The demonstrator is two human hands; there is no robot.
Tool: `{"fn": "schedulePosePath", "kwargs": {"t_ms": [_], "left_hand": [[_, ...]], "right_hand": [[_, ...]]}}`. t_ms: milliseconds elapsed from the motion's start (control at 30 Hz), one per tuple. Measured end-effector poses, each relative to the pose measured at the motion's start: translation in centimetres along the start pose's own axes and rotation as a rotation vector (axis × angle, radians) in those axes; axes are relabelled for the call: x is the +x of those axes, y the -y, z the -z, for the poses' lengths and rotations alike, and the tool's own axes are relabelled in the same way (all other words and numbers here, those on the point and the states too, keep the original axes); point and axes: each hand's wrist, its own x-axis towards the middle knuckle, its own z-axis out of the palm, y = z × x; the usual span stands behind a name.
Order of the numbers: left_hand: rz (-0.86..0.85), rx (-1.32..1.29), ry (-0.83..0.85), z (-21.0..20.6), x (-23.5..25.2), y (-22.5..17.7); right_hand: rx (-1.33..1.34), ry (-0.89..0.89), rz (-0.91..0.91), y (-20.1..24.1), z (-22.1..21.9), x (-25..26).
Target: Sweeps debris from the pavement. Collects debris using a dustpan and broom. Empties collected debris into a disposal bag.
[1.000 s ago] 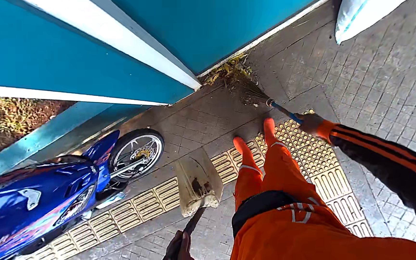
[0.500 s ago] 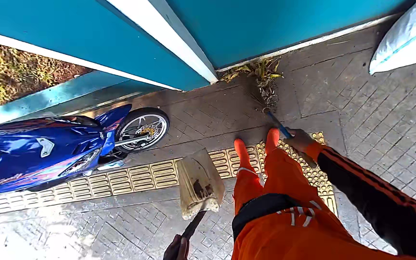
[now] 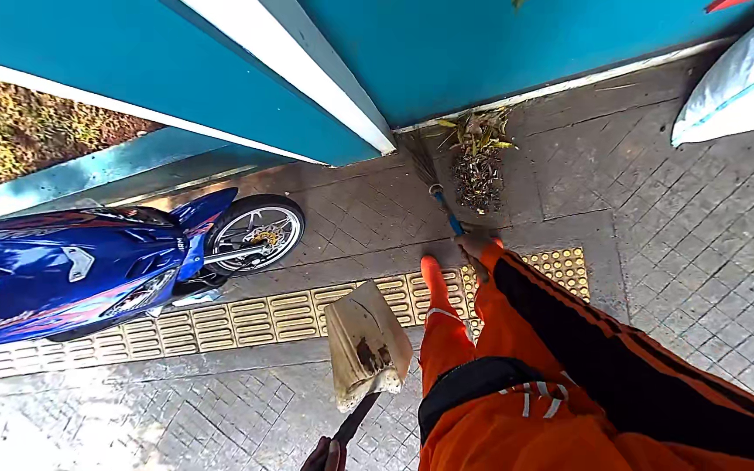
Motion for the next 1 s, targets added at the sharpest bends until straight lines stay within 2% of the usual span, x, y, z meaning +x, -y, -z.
{"fn": "schedulePosePath", "kwargs": {"t_ms": [67,133,233,300,367,433,533,667,767,833,900,1000], "left_hand": [[0.033,0.013,-0.006,-0.4,1.1,0.3],[0.050,0.033,-0.013,0.4,1.5,0.1],[0.023,0.011,0.012,1.4,2.1,0.2],[0.006,0.003,0.031,2.3,2.3,0.9],[0.008,0.010,0.038,2.0,3.1,1.0],[0.010,0.020,0.038,1.2,4.1,0.5],[0.012,0.037,0.018,1.6,4.5,-0.3],[-0.044,0.013,0.062,4.5,5.2,1.2],[-0.062,-0.015,0.066,5.6,5.9,2.7],[-0.044,-0.008,0.061,5.5,7.0,3.6],[-0.018,0.008,0.037,5.2,8.3,4.3],[0.072,0.051,-0.026,3.6,8.4,2.2]], "right_hand": [[0.045,-0.010,-0.057,0.4,1.9,4.3],[0.017,-0.086,-0.113,-0.7,4.0,6.1],[-0.030,-0.210,-0.054,-2.9,4.5,1.7],[-0.064,-0.196,-0.054,-4.1,3.5,-1.3],[-0.108,-0.100,-0.052,-4.9,4.0,-0.5],[-0.141,-0.058,-0.056,-5.4,6.2,3.3],[-0.192,-0.142,-0.084,-4.8,9.5,5.9],[-0.189,-0.296,-0.077,-5.6,10.3,-0.1],[-0.342,-0.200,-0.113,-6.9,9.1,-6.9],[-0.492,-0.073,-0.099,-7.2,8.5,-8.6],[-0.646,0.056,-0.055,-6.8,7.0,-6.8],[-0.740,0.124,0.000,-5.0,5.2,0.8]]}}
